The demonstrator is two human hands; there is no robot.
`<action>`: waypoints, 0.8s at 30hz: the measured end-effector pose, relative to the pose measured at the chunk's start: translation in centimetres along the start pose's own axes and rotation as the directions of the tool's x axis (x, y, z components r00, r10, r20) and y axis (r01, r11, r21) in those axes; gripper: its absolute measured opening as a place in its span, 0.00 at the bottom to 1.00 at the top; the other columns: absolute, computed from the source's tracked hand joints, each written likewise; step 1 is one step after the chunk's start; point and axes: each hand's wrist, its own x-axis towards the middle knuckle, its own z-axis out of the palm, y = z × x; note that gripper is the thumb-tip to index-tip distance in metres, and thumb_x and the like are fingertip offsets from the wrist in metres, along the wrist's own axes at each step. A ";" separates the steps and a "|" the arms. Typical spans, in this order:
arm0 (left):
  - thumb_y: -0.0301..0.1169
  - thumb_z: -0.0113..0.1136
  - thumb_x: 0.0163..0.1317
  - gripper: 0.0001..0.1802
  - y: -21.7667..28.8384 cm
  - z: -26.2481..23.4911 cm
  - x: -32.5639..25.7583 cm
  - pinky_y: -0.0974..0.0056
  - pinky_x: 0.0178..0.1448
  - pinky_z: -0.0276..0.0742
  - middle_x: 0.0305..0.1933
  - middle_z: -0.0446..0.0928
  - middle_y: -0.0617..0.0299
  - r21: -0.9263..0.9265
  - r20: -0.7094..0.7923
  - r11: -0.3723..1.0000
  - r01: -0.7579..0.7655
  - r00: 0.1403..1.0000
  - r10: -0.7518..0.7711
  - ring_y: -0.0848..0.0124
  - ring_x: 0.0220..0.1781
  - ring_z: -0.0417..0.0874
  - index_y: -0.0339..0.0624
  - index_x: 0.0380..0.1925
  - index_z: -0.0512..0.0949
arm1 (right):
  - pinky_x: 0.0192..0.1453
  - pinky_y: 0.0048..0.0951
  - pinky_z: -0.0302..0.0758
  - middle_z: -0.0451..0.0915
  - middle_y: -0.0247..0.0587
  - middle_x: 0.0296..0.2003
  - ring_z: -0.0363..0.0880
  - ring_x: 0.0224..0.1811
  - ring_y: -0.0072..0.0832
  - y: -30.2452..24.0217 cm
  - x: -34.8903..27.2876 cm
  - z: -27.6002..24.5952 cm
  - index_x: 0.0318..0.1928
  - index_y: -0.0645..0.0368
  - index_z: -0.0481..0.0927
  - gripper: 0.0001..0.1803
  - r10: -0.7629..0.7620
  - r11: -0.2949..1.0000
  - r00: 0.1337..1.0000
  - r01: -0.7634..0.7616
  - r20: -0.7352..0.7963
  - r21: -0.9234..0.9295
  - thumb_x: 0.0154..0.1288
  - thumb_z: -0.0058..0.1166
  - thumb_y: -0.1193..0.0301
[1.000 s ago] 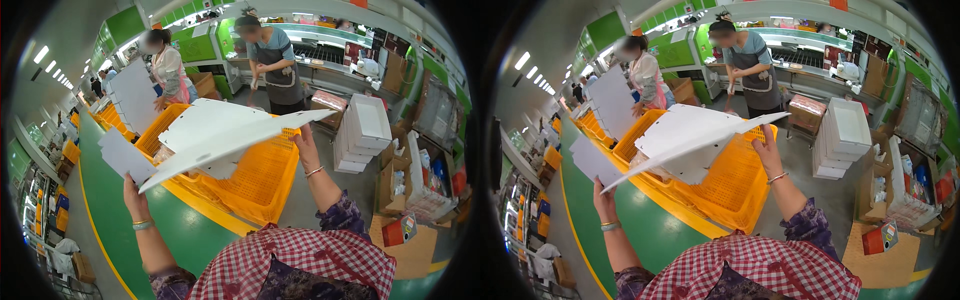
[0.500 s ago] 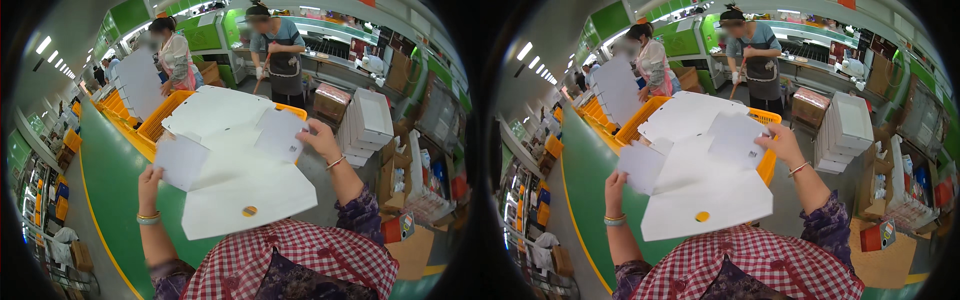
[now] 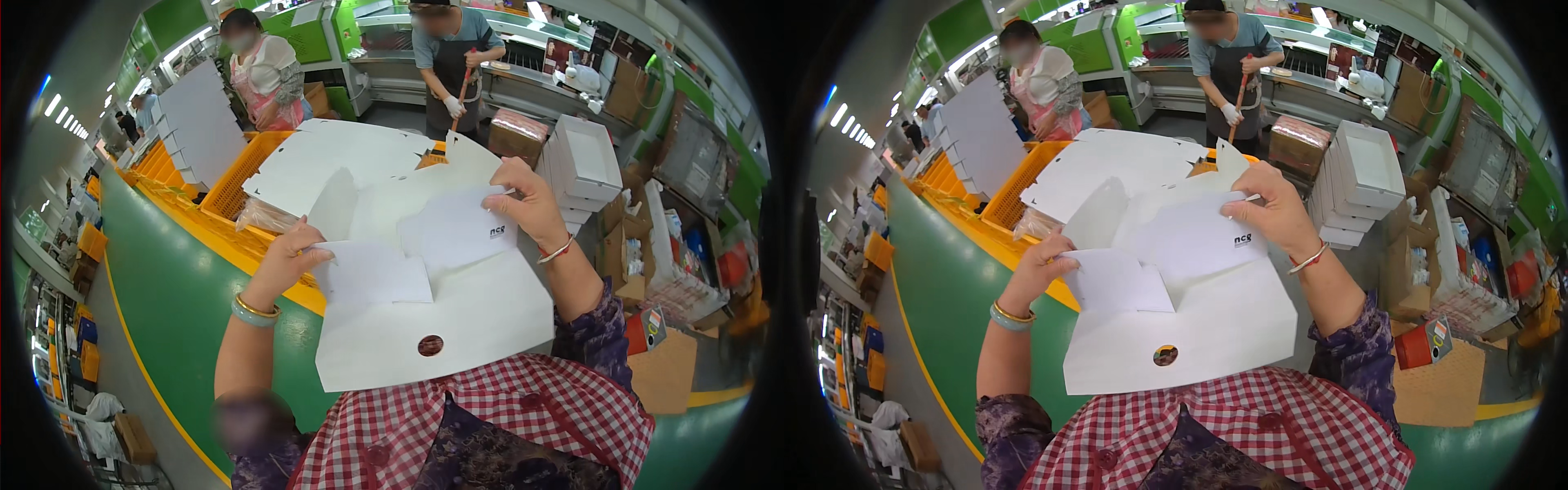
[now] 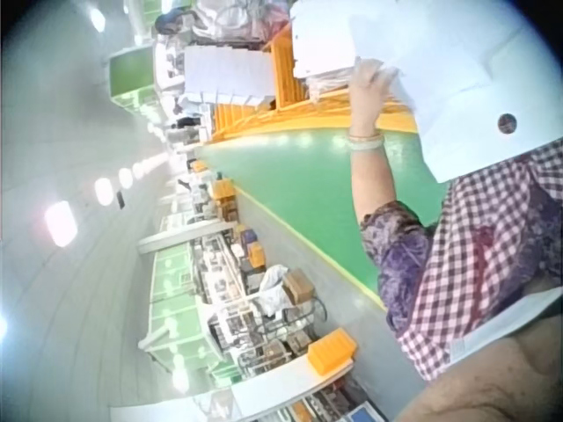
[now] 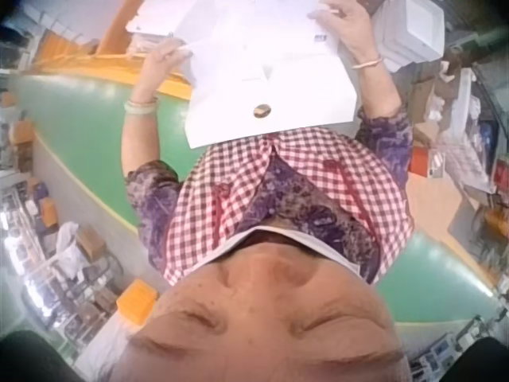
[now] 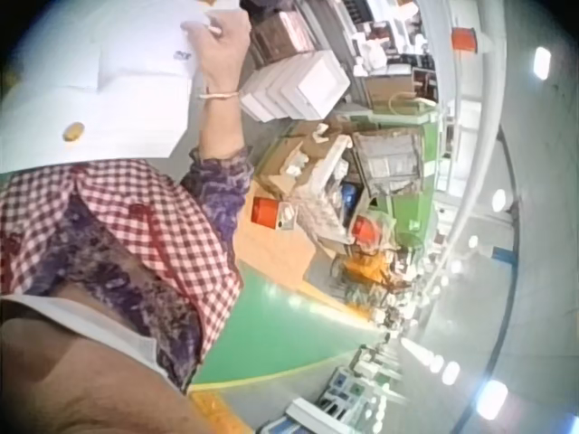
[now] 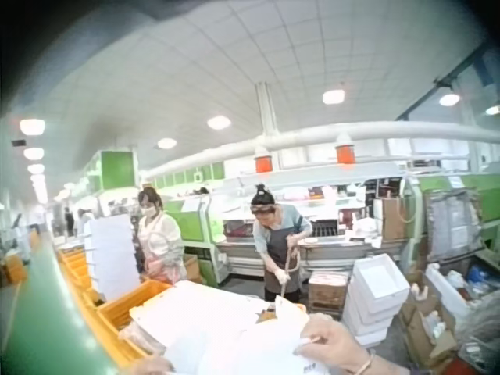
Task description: The person assembles white cardboard boxes by hand in a factory setting. They pick up flat sheets from a yellow basket, fold the sides to form the box shape, and stack the finished boxes on a nearby pile. The process is repeated continuously throughout the video.
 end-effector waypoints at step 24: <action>0.32 0.65 0.54 0.12 3.9 3.3 -0.5 0.59 0.51 0.74 0.22 0.68 0.56 -0.067 0.020 0.926 -0.373 0.927 0.375 0.60 0.26 0.70 0.36 0.25 0.72 | 0.51 0.24 0.66 0.73 0.34 0.35 0.70 0.41 0.25 -4.9 0.1 -1.5 0.31 0.60 0.78 0.09 -0.027 0.998 0.992 0.034 -0.120 0.058 0.50 0.65 0.76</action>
